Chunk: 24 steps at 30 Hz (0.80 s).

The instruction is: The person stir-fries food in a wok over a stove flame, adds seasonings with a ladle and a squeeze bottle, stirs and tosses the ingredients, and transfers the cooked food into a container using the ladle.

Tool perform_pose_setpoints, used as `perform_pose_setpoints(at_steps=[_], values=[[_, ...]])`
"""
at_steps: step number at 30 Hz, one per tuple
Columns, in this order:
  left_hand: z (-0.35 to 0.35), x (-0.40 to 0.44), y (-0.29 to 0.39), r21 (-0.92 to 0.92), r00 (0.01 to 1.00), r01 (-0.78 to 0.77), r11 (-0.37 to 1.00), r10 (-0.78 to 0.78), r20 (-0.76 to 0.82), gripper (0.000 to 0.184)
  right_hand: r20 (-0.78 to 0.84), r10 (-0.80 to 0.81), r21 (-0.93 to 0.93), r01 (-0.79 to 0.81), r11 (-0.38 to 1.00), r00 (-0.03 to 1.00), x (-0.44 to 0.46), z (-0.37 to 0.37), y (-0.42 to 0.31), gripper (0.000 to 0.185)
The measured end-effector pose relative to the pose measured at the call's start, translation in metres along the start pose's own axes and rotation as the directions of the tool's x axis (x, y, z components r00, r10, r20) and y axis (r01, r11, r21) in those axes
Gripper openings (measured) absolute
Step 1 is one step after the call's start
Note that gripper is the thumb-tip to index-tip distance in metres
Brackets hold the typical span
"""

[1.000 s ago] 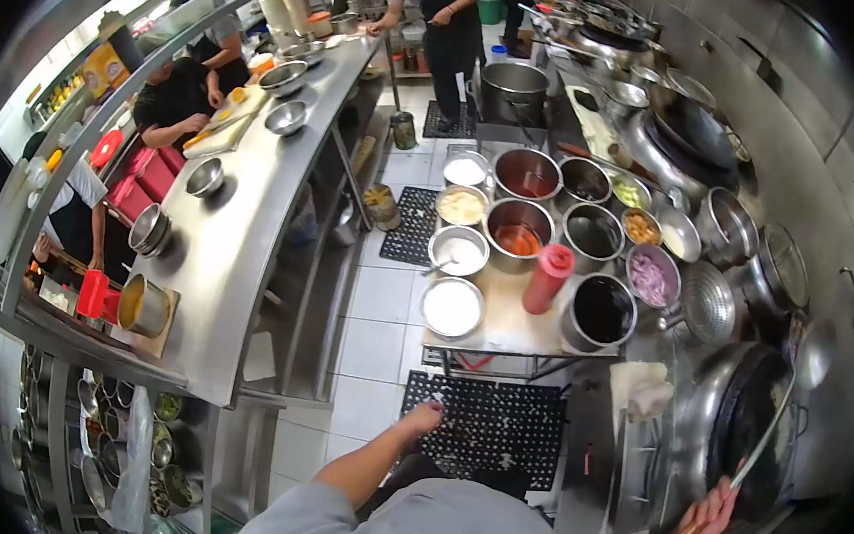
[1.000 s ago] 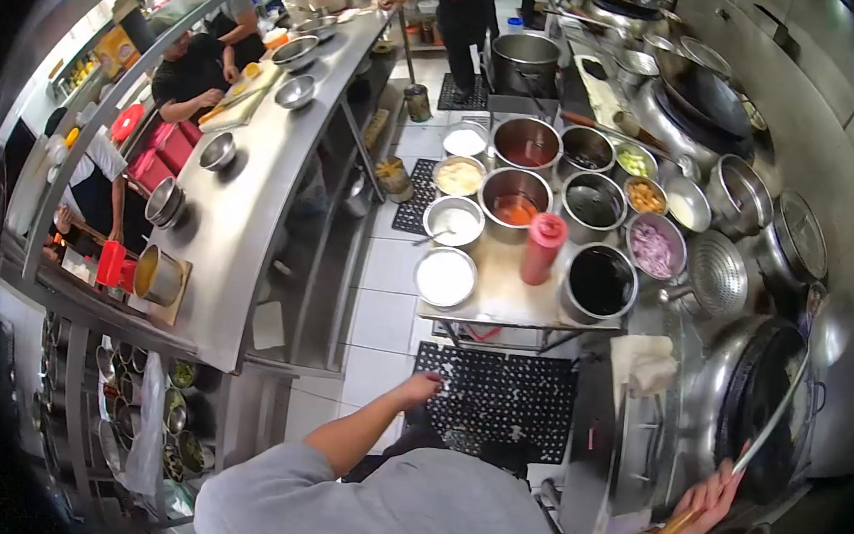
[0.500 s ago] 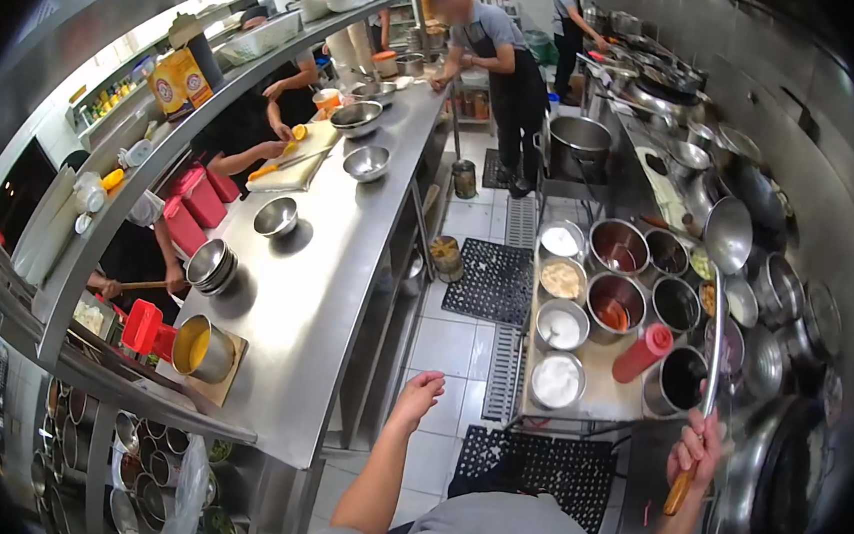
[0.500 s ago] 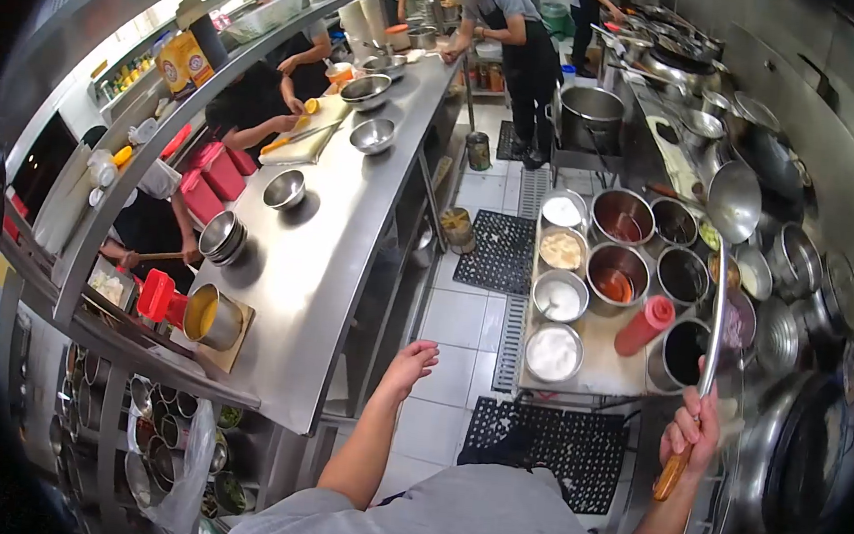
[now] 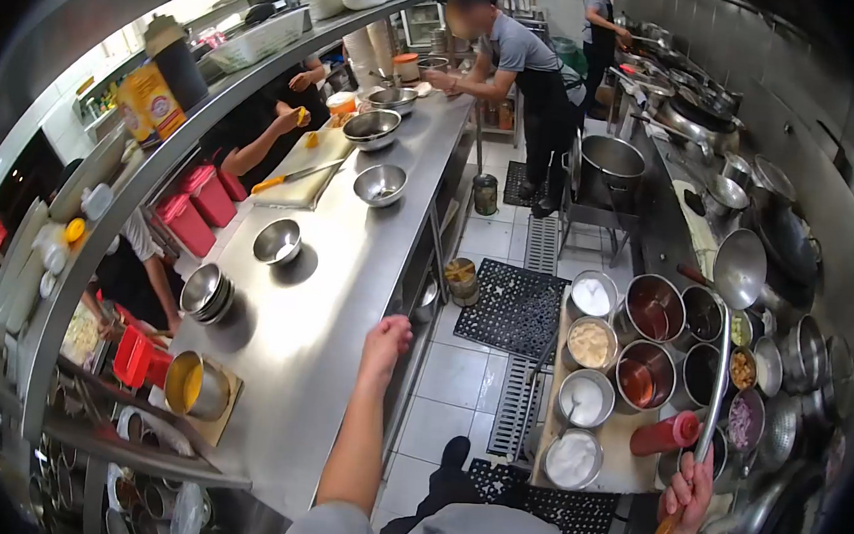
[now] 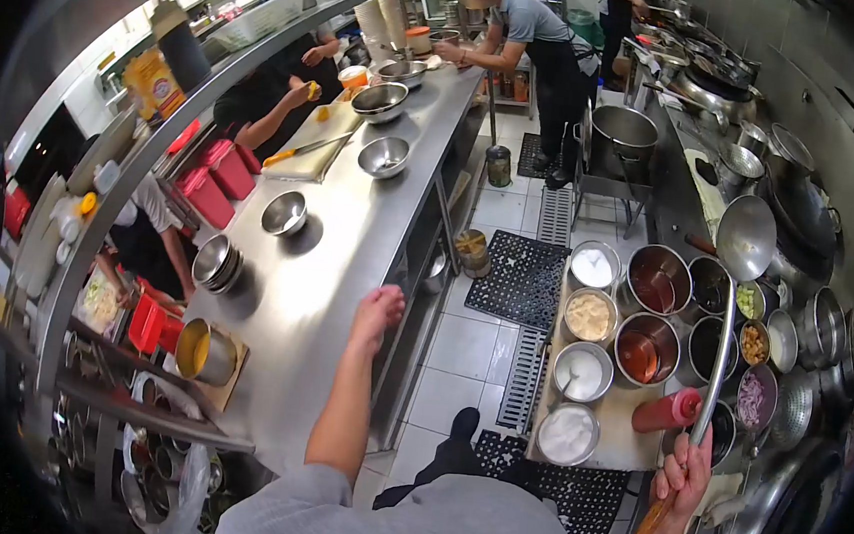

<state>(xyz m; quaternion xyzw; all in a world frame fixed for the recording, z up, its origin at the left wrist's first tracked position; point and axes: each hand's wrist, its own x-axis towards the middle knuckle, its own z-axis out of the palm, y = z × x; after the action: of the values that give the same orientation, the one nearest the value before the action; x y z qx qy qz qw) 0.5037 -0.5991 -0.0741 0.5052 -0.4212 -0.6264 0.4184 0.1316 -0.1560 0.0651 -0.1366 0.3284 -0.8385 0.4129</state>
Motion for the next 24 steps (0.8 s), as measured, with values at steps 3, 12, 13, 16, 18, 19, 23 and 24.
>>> perform_pose_setpoints(at_steps=[3, 12, 13, 16, 18, 19, 23, 24], values=[[-0.006, 0.089, 0.032, 0.007, 0.998, -0.055, 0.998, 0.055, 0.001, 0.02, -0.088, -0.042, -0.089, 0.034, 0.995, 0.995, -0.001, 0.004, 0.015, 0.058], [-0.012, 0.34, 0.077, -0.289, 0.957, -0.006, 0.957, -0.078, -0.28, 0.042, -0.451, -0.168, -0.268, 0.046, 0.962, 0.877, -0.016, 0.061, 0.047, 0.069], [-0.011, 0.356, 0.079, -0.299, 0.938, 0.012, 0.954, -0.115, -0.327, 0.045, -0.467, -0.183, -0.302, 0.038, 0.953, 0.865, -0.017, 0.065, 0.051, 0.069], [-0.015, 0.392, 0.072, -0.328, 0.908, 0.017, 0.945, -0.152, -0.391, 0.056, -0.518, -0.204, -0.438, -0.053, 0.897, 0.831, -0.023, 0.084, 0.06, 0.072], [-0.027, 0.412, 0.063, -0.34, 0.915, -0.025, 0.94, -0.115, -0.386, 0.054, -0.562, -0.207, -0.499, -0.128, 0.857, 0.801, -0.029, 0.095, 0.066, 0.073], [-0.028, 0.42, 0.058, -0.347, 0.927, -0.058, 0.936, -0.078, -0.367, 0.051, -0.59, -0.217, -0.513, -0.154, 0.844, 0.777, -0.034, 0.098, 0.071, 0.073], [-0.084, 0.487, 0.036, -0.249, 0.987, 0.074, 0.966, -0.035, 0.156, 0.04, -0.692, -0.184, -0.537, -0.327, 0.777, 0.698, -0.033, 0.144, 0.08, 0.071], [-0.091, 0.49, 0.049, -0.192, 0.899, 0.334, 0.923, -0.251, 0.358, 0.032, -0.712, -0.172, -0.527, -0.356, 0.772, 0.681, -0.029, 0.154, 0.082, 0.068]])
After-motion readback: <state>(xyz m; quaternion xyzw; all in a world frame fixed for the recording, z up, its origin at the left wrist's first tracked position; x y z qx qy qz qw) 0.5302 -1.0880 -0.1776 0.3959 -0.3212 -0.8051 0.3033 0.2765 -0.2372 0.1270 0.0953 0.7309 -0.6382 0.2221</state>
